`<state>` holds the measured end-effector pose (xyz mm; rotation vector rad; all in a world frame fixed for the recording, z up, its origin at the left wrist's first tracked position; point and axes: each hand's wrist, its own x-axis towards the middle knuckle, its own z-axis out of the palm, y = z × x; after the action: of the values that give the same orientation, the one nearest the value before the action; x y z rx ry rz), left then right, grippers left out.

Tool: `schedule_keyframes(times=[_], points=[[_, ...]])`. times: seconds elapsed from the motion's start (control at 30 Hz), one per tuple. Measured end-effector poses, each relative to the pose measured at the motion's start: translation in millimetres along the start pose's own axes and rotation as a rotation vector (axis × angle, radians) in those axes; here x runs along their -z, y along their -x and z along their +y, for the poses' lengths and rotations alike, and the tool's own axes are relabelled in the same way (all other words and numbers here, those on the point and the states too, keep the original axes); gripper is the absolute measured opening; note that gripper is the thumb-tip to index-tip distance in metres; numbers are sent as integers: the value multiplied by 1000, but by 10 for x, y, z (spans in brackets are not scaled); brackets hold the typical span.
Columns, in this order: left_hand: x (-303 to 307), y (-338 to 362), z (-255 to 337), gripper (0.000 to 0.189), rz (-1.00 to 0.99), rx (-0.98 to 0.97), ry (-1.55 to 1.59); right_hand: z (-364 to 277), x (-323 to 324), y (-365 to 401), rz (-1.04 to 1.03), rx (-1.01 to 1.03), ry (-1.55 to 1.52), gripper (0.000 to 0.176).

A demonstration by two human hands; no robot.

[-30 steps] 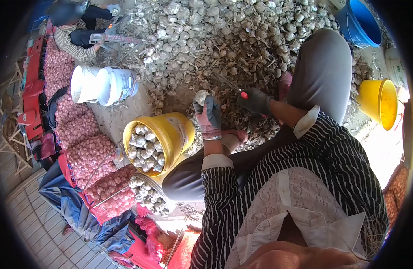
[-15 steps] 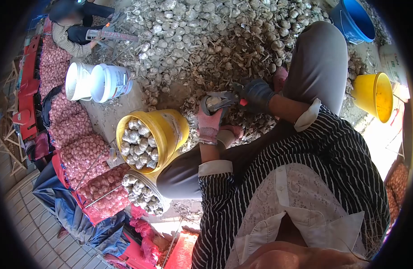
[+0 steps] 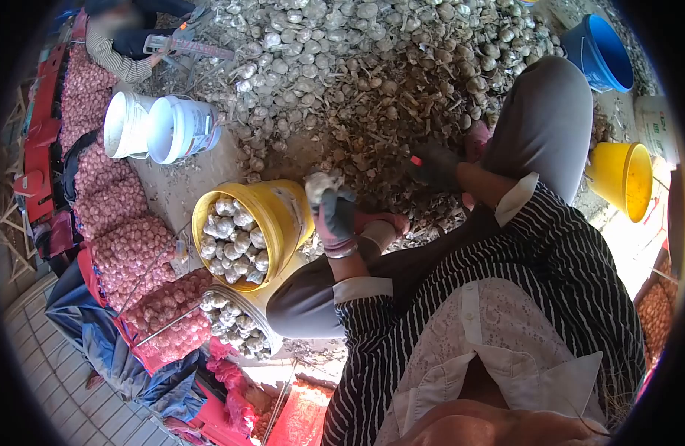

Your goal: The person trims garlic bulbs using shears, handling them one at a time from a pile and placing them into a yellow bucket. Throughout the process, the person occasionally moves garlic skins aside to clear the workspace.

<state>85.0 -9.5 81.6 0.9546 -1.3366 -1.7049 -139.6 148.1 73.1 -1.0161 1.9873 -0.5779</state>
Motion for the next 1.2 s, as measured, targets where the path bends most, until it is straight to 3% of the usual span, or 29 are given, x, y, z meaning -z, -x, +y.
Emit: schedule_keyframes(times=[0.03, 0.1, 0.2, 0.23, 0.27, 0.3, 0.33, 0.37, 0.43, 0.47, 0.53, 0.6, 0.63, 0.7, 0.73, 0.8, 0.83, 0.9, 1.2], points=[[-260, 73, 593, 69, -73, 73, 717, -12, -26, -26, -6, 16, -3, 27], [-81, 3, 774, 73, -259, -133, 1335, 11, -109, -52, 22, 14, -332, 29], [-9, -126, 517, 59, 15, -17, 949, 124, -307, -172, 41, -40, -538, 23], [49, -224, 284, 44, -32, 74, 967, 59, -266, -186, 35, -35, -544, 23], [0, -355, 100, 29, -276, 25, 904, -47, -165, -155, -15, -119, -676, 22], [122, -418, -189, 19, -154, 177, 807, -129, -97, -128, -69, -205, -804, 20], [-38, -492, -184, 15, 353, 414, 722, -171, -83, -127, -79, -203, -806, 20], [51, -663, -366, 15, 361, 410, 720, -205, -78, -129, -89, -248, -914, 18], [363, -1058, -833, 19, 242, 381, 403, -228, -130, -140, -107, -294, -1023, 16], [306, -1282, -741, 19, 247, 378, 401, -202, -152, -155, -133, -312, -1097, 14], [317, -1820, -552, 30, 557, 552, 233, -222, -153, -197, -161, -330, -1171, 13], [1110, -2471, -1110, 48, 694, 341, -428, -299, -28, -209, -183, -378, -1179, 10], [1239, -2663, -1068, 49, 773, 334, -713, -315, -27, -225, -185, -383, -1177, 10], [1589, -2974, -958, 50, 839, 451, -910, -339, -68, -254, -86, -442, -1211, 9], [1743, -3098, -941, 51, 854, 493, -951, -319, -95, -278, -91, -449, -1210, 9], [2026, -3289, -957, 53, 843, 562, -958, -260, -130, -327, -217, -456, -1606, 11], [2141, -3364, -997, 54, 829, 592, -936, -279, -129, -353, -215, -465, -1599, 11], [2315, -3470, -1107, 55, 798, 630, -878, -316, -122, -370, -123, -482, -1077, 16], [2382, -3457, -1403, 63, 773, 580, -715, -271, -160, -397, -98, -588, -1073, 21]])
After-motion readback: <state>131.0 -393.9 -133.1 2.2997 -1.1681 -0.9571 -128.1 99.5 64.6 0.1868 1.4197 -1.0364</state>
